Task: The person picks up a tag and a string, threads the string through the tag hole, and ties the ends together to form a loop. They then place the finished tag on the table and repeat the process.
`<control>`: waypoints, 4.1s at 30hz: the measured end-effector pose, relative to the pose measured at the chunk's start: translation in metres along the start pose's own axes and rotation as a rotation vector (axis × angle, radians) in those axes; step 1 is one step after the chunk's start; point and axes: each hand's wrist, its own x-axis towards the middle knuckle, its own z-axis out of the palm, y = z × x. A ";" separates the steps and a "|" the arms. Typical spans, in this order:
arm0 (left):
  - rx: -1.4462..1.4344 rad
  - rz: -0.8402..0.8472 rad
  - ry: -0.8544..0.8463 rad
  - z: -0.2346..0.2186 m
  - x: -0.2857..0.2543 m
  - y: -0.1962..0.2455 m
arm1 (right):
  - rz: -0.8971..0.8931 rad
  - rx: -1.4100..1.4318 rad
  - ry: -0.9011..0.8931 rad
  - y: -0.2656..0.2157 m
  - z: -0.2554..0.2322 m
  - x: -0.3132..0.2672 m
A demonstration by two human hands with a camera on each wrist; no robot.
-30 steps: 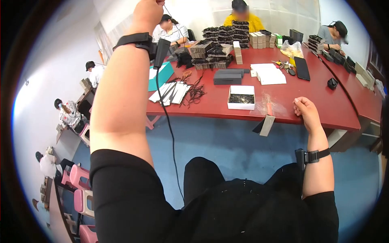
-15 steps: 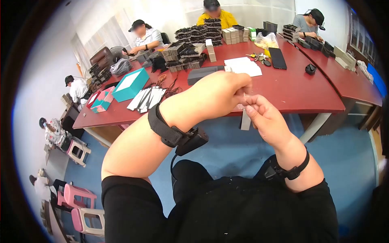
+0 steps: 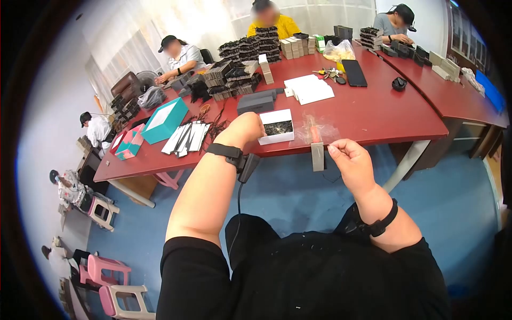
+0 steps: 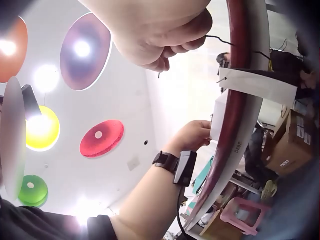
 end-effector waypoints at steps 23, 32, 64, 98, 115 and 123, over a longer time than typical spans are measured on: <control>0.085 -0.134 0.183 0.027 0.008 -0.012 | -0.015 -0.036 -0.036 0.020 0.002 -0.016; -0.854 0.033 0.631 0.018 -0.054 0.042 | -0.141 -0.068 0.070 0.007 0.006 -0.010; -0.676 0.440 1.014 0.073 -0.137 0.114 | -0.561 -0.472 0.001 -0.023 0.043 -0.019; -0.803 0.492 0.508 0.078 -0.163 0.103 | 0.311 0.053 -0.179 0.020 -0.005 -0.019; -1.054 0.169 0.247 0.082 -0.165 0.100 | 0.367 -0.045 -0.402 0.006 0.022 -0.037; -0.672 0.386 0.472 0.089 -0.159 0.092 | 0.546 0.225 -0.476 0.017 0.013 -0.032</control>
